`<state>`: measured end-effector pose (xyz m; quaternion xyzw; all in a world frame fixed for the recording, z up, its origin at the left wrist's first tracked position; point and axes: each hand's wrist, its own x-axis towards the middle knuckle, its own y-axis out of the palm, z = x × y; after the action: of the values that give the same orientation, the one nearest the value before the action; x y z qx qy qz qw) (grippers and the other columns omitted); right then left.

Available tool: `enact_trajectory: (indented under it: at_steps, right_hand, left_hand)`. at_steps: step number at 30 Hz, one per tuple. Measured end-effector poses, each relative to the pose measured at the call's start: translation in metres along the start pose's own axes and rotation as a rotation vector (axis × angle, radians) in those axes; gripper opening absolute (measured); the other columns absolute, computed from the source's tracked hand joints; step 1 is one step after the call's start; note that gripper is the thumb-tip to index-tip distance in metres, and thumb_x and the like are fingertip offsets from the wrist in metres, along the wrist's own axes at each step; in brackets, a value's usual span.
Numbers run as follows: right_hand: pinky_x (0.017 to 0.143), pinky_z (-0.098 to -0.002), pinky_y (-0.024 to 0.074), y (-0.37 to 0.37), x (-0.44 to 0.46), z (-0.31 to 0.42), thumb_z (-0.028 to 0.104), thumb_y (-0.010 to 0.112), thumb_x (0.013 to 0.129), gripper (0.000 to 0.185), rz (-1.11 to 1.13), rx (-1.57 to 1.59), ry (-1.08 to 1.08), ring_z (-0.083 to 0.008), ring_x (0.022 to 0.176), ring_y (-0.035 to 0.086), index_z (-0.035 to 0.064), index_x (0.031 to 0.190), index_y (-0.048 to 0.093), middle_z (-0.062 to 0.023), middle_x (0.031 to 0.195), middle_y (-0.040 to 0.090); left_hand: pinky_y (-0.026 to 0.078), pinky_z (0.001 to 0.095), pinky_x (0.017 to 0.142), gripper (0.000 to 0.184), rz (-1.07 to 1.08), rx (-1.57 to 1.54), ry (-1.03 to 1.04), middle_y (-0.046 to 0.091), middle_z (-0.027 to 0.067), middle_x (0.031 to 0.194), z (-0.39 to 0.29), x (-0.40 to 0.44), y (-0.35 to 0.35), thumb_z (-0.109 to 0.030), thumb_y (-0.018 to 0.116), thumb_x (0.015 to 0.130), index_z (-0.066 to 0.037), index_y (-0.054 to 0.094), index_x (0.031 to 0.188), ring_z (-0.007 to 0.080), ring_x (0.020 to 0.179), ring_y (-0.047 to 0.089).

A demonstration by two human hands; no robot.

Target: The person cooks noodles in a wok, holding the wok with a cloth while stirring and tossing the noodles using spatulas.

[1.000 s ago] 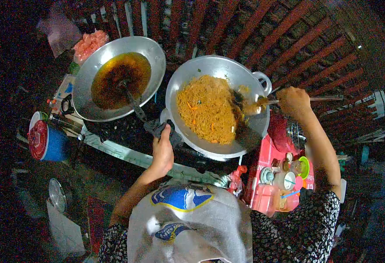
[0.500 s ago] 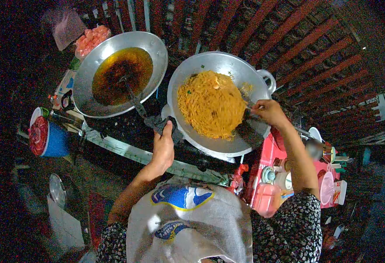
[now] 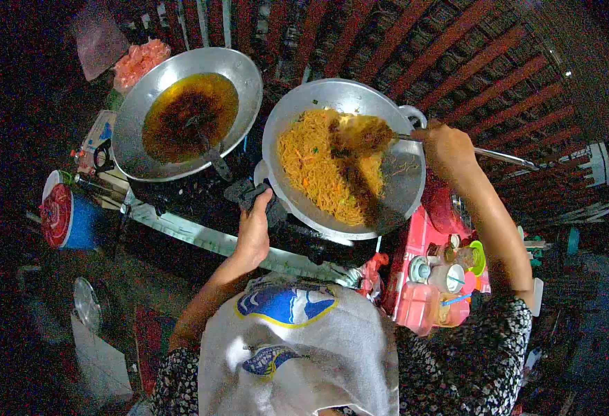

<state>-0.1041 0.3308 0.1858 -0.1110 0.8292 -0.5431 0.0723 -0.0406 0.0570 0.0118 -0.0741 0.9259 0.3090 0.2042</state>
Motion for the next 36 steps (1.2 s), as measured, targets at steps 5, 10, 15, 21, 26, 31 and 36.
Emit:
enact_trajectory:
  at_steps: [5,10,15,21,26,31,36]
  right_hand:
    - [0.058,-0.0383,0.0477,-0.017,-0.001,-0.006,0.018,0.05,0.076,0.02,0.08,-0.254,0.009,-0.0294,0.065,0.06,0.0214,0.089,0.065,-0.0088,0.074,0.061]
    - [0.062,-0.0385,0.049,-0.003,-0.008,-0.028,0.032,0.053,0.075,0.02,0.25,-0.319,0.037,-0.0274,0.07,0.061,0.0164,0.08,0.064,-0.0101,0.071,0.061]
    - [0.061,-0.0336,0.0474,0.118,-0.014,-0.008,0.025,0.058,0.077,0.018,0.307,0.414,-0.024,-0.0207,0.069,0.061,0.0121,0.089,0.064,-0.0113,0.075,0.063]
    - [0.06,-0.0317,0.0461,0.155,-0.01,0.038,0.021,0.066,0.073,0.018,0.231,0.959,0.34,-0.0186,0.06,0.058,0.0085,0.086,0.064,-0.01,0.076,0.063]
    - [0.056,-0.0293,0.0448,0.141,-0.021,0.004,0.018,0.067,0.072,0.018,0.136,1.183,0.291,-0.0115,0.056,0.054,0.003,0.082,0.064,-0.005,0.064,0.06]
    - [0.054,-0.0297,0.044,0.103,-0.025,-0.018,0.016,0.065,0.073,0.016,0.11,0.95,0.223,-0.0129,0.056,0.054,0.0033,0.083,0.064,-0.0069,0.064,0.061]
    - [0.056,-0.0348,0.0451,0.056,-0.025,-0.023,0.025,0.063,0.074,0.016,0.155,0.603,0.346,-0.0259,0.062,0.06,0.0153,0.086,0.066,-0.0107,0.073,0.062]
  left_hand:
    - [0.034,0.0296,0.089,0.046,-0.059,0.057,-0.117,0.047,0.0082,0.113,-0.003,-0.002,0.003,-0.02,0.052,0.084,-0.003,0.033,0.122,0.0175,0.103,0.045]
    - [0.035,0.0296,0.085,0.033,0.013,0.023,-0.015,0.052,0.0066,0.104,0.002,0.001,0.006,-0.022,0.047,0.086,-0.001,0.046,0.111,0.0162,0.097,0.047]
    - [0.035,0.0292,0.086,0.031,-0.051,0.122,0.003,0.054,0.0038,0.104,0.006,0.004,0.007,-0.025,0.049,0.086,-0.002,0.051,0.107,0.0154,0.096,0.048]
    - [0.037,0.0296,0.083,0.031,-0.032,0.205,0.004,0.053,0.0059,0.102,0.011,0.009,0.002,-0.022,0.045,0.087,-0.001,0.047,0.11,0.0164,0.093,0.048]
    - [0.036,0.0295,0.085,0.03,-0.012,0.163,0.025,0.052,0.0041,0.102,0.006,0.006,0.005,-0.022,0.045,0.087,-0.001,0.048,0.108,0.0158,0.093,0.048]
    - [0.036,0.0295,0.086,0.031,-0.035,0.148,-0.029,0.053,0.0044,0.104,0.004,0.006,0.005,-0.022,0.047,0.086,-0.001,0.049,0.108,0.016,0.095,0.048]
    - [0.037,0.0292,0.084,0.032,0.005,0.15,-0.049,0.052,0.0057,0.104,0.009,0.01,-0.004,-0.023,0.049,0.085,-0.002,0.047,0.11,0.0167,0.094,0.048]
